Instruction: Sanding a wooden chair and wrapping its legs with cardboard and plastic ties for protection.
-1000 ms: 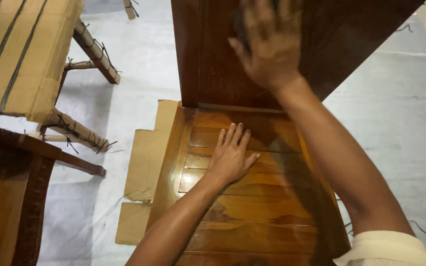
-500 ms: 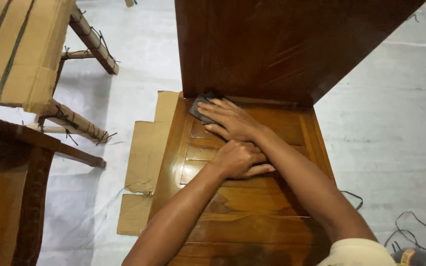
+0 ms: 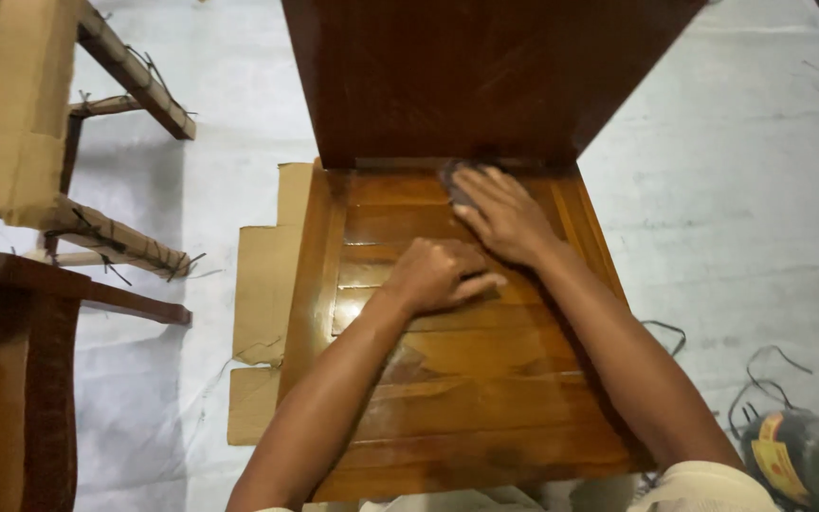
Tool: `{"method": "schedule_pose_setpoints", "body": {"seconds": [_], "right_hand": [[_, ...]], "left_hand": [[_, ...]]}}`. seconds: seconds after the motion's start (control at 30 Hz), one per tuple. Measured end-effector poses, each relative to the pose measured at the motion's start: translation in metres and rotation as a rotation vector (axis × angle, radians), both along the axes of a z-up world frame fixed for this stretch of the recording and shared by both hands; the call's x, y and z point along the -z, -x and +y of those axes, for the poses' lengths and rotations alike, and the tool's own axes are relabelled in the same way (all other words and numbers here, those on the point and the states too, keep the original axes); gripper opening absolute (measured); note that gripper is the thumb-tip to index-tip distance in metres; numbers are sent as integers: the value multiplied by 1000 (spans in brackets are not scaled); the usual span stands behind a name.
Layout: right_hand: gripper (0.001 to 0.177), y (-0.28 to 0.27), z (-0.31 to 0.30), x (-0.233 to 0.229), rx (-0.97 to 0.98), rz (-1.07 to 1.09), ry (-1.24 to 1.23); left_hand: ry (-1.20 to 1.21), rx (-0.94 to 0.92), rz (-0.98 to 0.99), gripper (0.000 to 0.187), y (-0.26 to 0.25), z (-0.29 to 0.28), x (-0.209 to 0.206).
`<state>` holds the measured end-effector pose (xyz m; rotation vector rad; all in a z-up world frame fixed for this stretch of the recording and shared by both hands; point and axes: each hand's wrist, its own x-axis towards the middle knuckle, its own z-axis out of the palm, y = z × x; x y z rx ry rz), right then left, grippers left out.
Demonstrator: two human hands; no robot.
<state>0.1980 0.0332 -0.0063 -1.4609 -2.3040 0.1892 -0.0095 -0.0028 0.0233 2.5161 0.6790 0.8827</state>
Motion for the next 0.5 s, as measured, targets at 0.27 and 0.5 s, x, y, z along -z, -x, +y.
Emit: {"method": "schedule_pose_setpoints", "body": {"seconds": [0.27,0.5], "right_hand": [[58,-57,-50,-6,299,-89,21],[67,-40,-76,-19,461,-95,199]], "left_hand": [[-22,-208,-27,31,-9,11,24],[-29,-280,30,41,-13,17,34]]}}
